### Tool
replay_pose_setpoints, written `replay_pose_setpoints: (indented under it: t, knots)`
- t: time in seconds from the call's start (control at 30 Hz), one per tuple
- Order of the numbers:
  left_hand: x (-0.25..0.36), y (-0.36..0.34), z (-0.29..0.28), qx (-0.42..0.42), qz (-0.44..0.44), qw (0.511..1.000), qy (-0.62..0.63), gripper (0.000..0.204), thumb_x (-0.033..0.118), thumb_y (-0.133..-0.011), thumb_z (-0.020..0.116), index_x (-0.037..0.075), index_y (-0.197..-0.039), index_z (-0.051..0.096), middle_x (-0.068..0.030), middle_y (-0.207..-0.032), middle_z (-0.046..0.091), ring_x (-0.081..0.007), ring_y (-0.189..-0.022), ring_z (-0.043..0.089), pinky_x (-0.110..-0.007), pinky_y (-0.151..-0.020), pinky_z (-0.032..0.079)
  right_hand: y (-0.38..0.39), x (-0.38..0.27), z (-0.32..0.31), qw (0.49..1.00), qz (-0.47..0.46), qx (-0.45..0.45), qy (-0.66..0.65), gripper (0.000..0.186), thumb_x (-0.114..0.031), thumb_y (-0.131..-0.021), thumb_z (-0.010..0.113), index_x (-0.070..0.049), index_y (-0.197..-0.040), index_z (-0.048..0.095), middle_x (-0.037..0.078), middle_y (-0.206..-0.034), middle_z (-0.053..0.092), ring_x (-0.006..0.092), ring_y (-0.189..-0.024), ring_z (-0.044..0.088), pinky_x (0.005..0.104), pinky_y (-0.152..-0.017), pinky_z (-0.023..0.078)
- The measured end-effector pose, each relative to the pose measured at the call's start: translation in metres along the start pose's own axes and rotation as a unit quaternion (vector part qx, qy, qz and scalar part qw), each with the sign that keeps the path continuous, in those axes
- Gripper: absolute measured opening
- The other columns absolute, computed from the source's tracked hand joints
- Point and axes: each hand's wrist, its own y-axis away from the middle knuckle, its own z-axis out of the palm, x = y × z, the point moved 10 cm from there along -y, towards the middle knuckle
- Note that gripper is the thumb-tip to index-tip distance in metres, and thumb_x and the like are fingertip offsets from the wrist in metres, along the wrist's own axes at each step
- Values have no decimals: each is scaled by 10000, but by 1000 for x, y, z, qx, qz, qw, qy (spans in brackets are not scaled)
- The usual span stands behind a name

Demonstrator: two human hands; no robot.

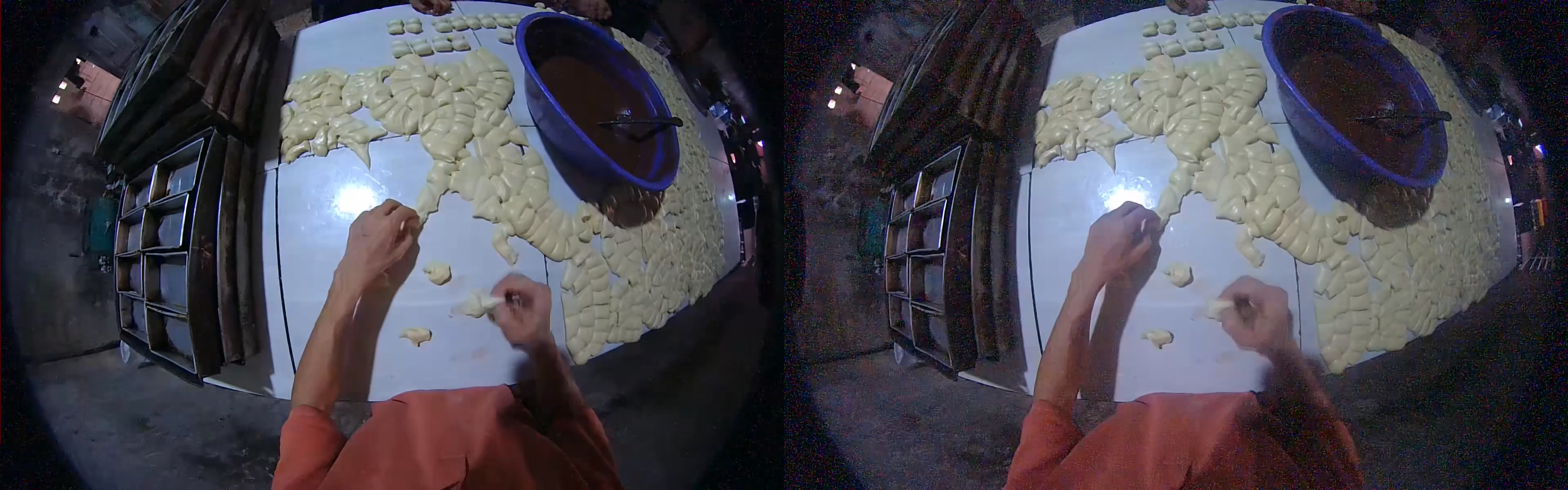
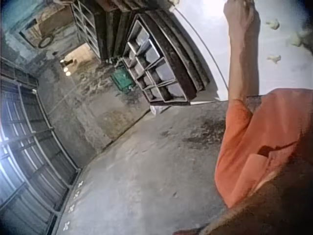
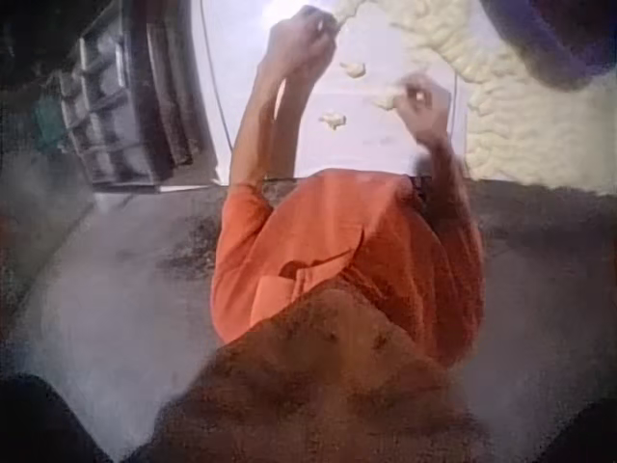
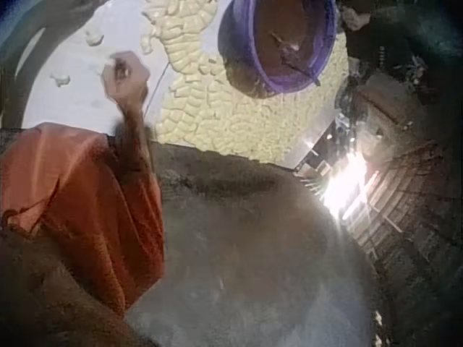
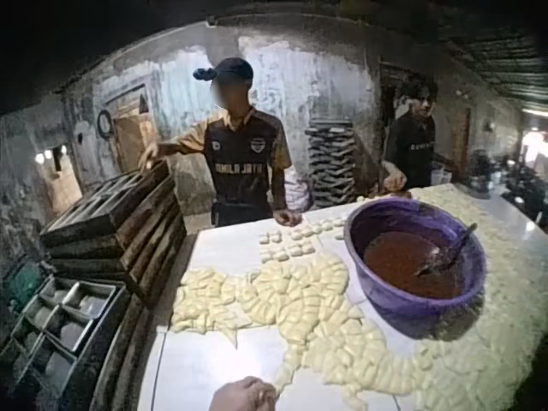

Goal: The person shapes portions of dough by hand, filling them from a bowl and placing the shaped dough into metal baking trays.

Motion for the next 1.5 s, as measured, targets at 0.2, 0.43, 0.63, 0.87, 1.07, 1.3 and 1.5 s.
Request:
replay_pose_setpoints:
  t: [0.2,0.43,0.63,0.87,1.07,1.3,1.5]
  knots:
    - [-13,-2,6,69,-49,995,53,689,372,-810,790,23,-1337,515,-190,-1134,653,-379,-935,668,-448,-804,538,27,-58,-7,976,-209,54,4,230,12,-777,682,-11,-1004,661,95,-826,665,217,-600,599,259,-557,460]
    - [-20,-9,17,99,-121,988,-12,329,303,-858,727,41,-1054,692,-178,-972,681,-363,-883,679,-447,-784,538,-39,-28,17,948,-91,-42,302,390,-95,-857,610,-64,-1245,645,164,-1272,605,327,-1142,595,441,-959,472]
    - [-26,-12,16,38,-126,990,51,328,276,-851,699,29,-1066,710,-172,-1013,709,-355,-924,690,-439,-816,541,-117,-43,49,945,-158,-4,287,430,-126,-850,652,-70,-1274,608,194,-1260,579,359,-1163,565,470,-1000,459]
    - [-23,15,-19,36,-104,993,33,232,235,-878,699,90,-1056,737,-145,-983,702,-344,-893,683,-428,-782,538,-112,-45,87,925,-261,-34,273,135,-140,-827,676,-46,-910,625,150,-963,659,333,-943,623,439,-844,475]
    - [-49,55,-40,129,-83,985,-78,134,151,-881,702,172,-997,767,-60,-1042,699,-274,-951,660,-416,-807,511,-47,-25,87,971,-94,-156,153,213,-213,-817,705,-61,-955,649,147,-793,683,364,-718,659,445,-723,524]
    - [-58,66,-28,9,-33,986,-163,555,258,-946,661,29,-1431,517,-248,-1362,576,-419,-1211,567,-489,-1037,445,-47,-89,52,953,-269,96,98,320,-132,-857,755,-96,-1164,672,84,-1102,705,248,-987,679,370,-860,522]
    - [-37,14,-55,105,-61,989,-80,556,281,-914,705,15,-1380,559,-242,-1319,613,-415,-1172,604,-473,-992,478,-72,-23,115,905,-192,-66,374,465,-381,-935,646,-136,-1329,619,164,-1418,535,370,-1390,402,576,-1122,288]
